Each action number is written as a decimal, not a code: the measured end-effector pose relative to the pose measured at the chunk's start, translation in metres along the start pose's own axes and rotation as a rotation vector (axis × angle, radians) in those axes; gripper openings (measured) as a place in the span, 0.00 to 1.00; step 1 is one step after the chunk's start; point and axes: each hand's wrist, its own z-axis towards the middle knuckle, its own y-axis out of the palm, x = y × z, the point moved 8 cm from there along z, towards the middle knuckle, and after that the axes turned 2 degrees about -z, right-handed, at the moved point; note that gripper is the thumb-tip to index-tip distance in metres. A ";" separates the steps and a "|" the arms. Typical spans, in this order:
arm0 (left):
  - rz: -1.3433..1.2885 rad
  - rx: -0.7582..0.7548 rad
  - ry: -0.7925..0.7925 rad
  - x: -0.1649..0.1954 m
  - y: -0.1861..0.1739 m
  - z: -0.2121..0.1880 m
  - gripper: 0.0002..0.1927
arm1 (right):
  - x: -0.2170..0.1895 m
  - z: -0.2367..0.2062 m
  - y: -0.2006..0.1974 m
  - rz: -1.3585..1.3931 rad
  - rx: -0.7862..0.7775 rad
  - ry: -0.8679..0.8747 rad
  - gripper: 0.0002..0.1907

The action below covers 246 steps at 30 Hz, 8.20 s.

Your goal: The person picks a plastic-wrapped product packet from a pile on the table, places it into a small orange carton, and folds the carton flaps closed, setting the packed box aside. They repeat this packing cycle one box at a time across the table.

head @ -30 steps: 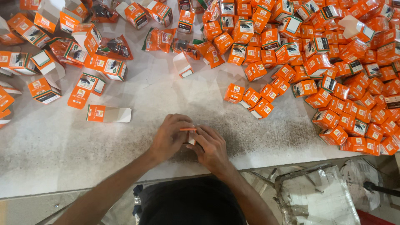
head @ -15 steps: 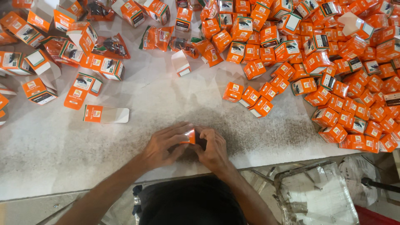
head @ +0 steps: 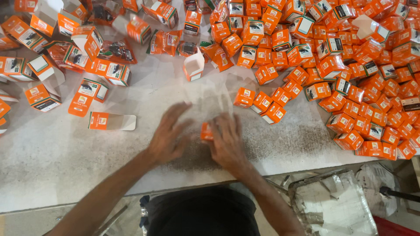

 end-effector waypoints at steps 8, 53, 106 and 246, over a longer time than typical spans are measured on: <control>0.284 0.227 -0.128 -0.081 0.006 0.099 0.17 | 0.100 0.039 -0.037 -0.442 0.116 0.219 0.39; 0.378 -0.162 0.326 0.047 0.018 -0.018 0.28 | 0.010 -0.011 0.003 0.492 0.100 0.087 0.30; -0.163 -0.124 0.159 0.029 0.013 -0.012 0.21 | -0.018 -0.026 -0.006 0.327 0.242 -0.087 0.21; -0.126 -0.076 0.101 0.033 0.033 -0.001 0.20 | 0.007 -0.032 -0.017 0.371 0.209 0.028 0.23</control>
